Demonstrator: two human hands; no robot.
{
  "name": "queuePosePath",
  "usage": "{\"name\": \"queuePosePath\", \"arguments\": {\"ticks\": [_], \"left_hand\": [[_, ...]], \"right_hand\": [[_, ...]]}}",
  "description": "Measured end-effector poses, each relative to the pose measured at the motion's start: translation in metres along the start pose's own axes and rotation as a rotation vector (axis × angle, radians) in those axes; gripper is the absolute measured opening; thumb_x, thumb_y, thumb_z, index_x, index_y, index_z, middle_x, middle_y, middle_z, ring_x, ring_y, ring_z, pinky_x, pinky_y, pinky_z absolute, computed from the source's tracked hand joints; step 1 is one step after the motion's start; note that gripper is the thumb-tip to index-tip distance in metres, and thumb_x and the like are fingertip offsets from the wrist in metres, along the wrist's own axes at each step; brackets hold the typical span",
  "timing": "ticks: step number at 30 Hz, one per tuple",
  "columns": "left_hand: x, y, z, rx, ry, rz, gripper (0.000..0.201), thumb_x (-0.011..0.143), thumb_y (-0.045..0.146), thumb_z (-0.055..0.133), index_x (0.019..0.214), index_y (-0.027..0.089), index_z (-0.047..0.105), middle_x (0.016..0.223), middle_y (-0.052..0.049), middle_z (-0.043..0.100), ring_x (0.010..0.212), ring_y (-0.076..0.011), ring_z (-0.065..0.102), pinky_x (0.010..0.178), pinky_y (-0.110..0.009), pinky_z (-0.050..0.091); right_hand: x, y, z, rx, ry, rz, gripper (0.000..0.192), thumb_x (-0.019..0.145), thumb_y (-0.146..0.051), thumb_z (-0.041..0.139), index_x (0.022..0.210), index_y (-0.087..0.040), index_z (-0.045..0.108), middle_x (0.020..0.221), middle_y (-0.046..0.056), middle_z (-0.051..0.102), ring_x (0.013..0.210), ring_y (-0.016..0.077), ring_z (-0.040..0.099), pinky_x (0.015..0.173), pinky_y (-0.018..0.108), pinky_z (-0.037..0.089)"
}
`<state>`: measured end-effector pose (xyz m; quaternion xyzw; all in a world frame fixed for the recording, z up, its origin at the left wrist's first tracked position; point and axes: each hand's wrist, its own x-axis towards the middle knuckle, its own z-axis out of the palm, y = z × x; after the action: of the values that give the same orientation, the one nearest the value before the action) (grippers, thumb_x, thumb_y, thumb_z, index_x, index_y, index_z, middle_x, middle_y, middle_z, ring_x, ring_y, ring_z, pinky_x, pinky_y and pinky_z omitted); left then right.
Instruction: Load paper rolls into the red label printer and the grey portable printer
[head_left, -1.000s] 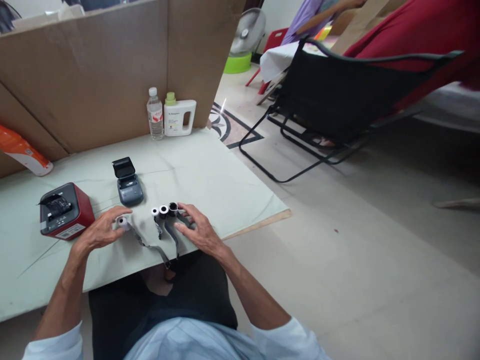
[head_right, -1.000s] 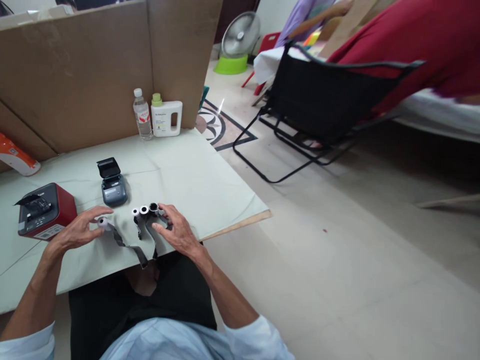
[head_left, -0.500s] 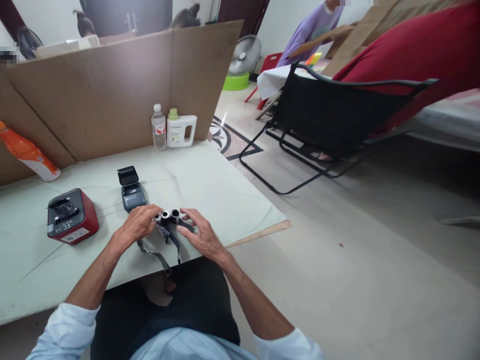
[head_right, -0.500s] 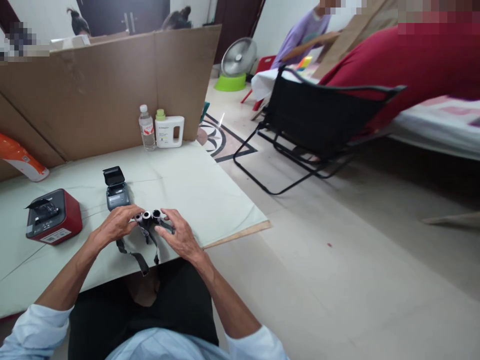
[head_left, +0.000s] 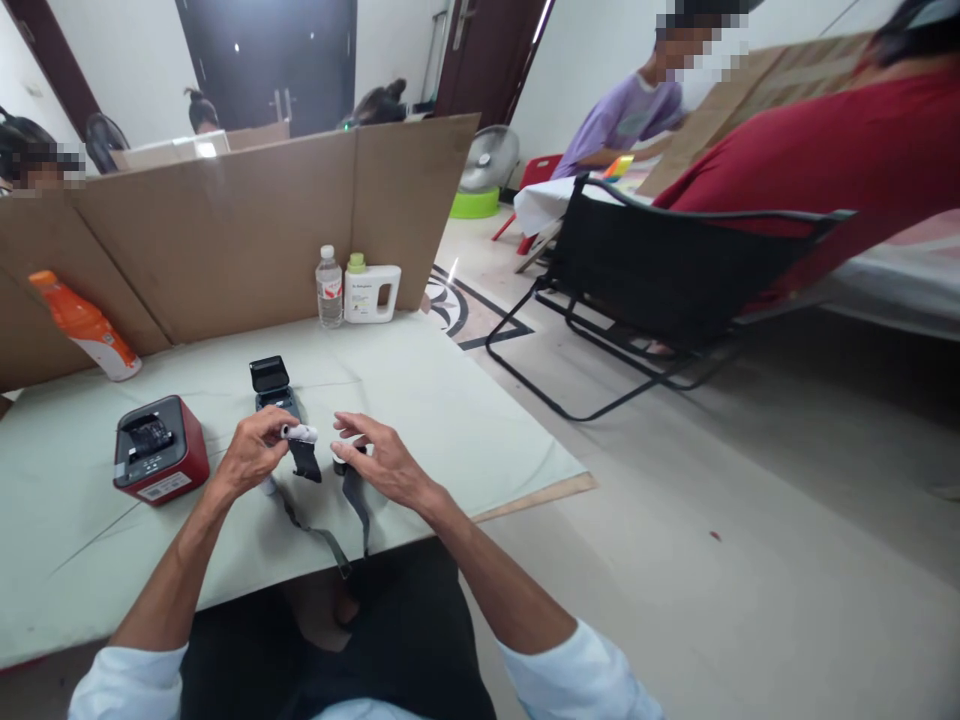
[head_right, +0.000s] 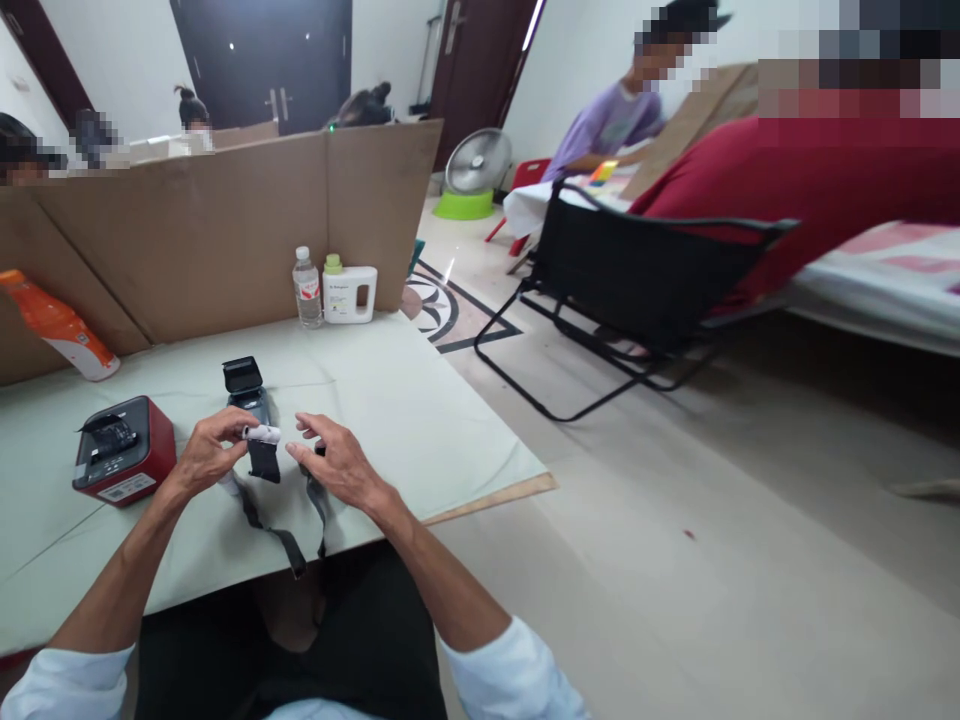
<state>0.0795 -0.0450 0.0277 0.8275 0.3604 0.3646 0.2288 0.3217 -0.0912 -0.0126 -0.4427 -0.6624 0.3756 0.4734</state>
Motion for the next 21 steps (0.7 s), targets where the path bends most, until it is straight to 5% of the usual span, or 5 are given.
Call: {"name": "queuePosePath", "arguments": {"ticks": [5,11,21], "left_hand": [[0.001,-0.008,-0.001,-0.142,0.113,-0.075,0.027,0.075,0.008,0.063,0.096,0.017,0.076,0.100,-0.007,0.074,0.084,-0.0159,0.071,0.070,-0.024,0.056],[-0.004,-0.017,0.001,-0.159,0.165,-0.097,0.027,0.074,0.008,0.063,0.096,0.017,0.075,0.099,-0.007,0.075,0.085,-0.0168,0.072,0.071,-0.025,0.058],[-0.017,-0.029,-0.006,0.123,0.092,-0.026,0.032,0.076,0.003,0.058,0.097,0.020,0.074,0.096,-0.004,0.077,0.081,-0.0154,0.071,0.073,-0.026,0.059]], "right_hand": [[0.024,-0.001,0.019,0.223,-0.132,0.172,0.066,0.086,-0.042,0.074,0.143,-0.018,0.051,0.115,0.011,0.072,0.091,0.0192,0.069,0.083,0.036,0.055],[0.035,0.001,0.037,0.502,-0.155,0.315,0.065,0.074,-0.035,0.081,0.131,-0.018,0.055,0.081,-0.002,0.065,0.067,0.0137,0.060,0.063,0.028,0.049],[0.032,0.010,0.055,0.601,-0.176,0.337,0.062,0.070,-0.031,0.081,0.129,-0.022,0.063,0.084,-0.002,0.067,0.076,0.0148,0.067,0.064,0.026,0.057]]}}
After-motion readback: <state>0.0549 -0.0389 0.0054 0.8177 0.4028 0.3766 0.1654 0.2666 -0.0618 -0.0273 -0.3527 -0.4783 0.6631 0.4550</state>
